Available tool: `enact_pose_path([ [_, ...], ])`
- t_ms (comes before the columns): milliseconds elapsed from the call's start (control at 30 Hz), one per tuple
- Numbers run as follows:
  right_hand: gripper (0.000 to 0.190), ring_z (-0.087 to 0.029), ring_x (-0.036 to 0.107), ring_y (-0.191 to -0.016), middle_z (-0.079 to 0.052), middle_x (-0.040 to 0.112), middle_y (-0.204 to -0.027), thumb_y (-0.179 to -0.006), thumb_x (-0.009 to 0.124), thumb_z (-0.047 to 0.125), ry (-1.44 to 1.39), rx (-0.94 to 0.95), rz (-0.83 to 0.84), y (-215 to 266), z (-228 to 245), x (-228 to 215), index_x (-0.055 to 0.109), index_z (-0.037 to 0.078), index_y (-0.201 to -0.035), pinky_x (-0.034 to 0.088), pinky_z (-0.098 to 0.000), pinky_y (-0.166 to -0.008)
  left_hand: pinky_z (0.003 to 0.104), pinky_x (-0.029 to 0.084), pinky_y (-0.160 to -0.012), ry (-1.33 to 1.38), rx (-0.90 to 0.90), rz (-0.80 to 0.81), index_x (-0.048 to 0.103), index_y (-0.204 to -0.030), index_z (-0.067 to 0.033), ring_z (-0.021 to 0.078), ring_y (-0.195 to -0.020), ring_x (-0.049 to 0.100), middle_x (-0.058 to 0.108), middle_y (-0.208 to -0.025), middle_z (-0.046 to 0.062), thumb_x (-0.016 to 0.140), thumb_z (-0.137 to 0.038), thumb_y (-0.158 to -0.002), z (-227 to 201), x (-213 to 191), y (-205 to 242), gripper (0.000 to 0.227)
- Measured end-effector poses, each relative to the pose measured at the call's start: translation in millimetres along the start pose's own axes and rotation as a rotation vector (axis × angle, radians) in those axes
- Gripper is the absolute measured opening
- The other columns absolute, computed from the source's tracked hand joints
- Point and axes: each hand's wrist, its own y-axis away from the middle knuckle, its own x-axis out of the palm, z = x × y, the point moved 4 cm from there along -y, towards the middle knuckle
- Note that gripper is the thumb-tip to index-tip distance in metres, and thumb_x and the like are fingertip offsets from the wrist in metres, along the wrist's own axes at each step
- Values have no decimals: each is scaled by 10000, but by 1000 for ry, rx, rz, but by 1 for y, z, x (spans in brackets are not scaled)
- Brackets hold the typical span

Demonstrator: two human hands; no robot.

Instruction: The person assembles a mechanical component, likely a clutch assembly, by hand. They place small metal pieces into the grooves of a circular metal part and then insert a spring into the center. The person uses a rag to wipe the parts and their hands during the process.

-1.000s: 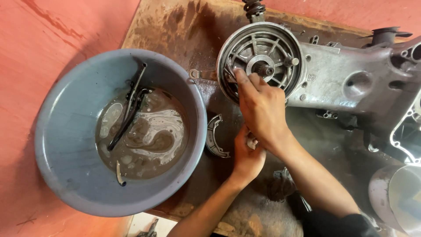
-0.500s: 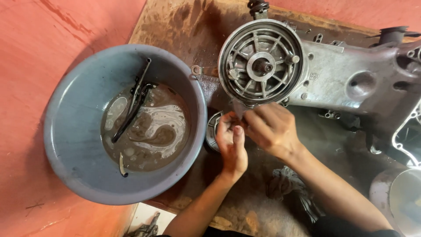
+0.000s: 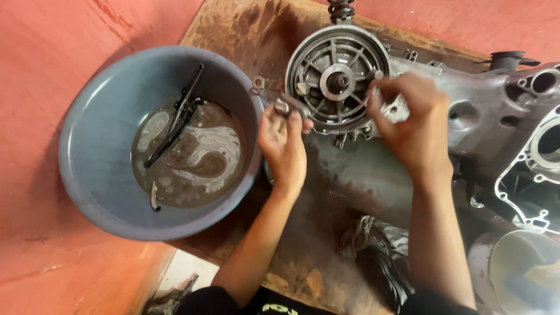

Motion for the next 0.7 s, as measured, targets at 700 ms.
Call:
enact_pose_path([
  [700, 45, -49, 509, -736, -15, 613, -876, -1111, 664, -9, -384, 312, -433, 20, -82, 58, 637, -45, -1117, 404, -218, -657, 241, 528, -529, -387, -120, -18, 692, -879, 37, 98, -574, 666, 732, -745, 81, 713, -93, -955, -20, -2, -51, 152],
])
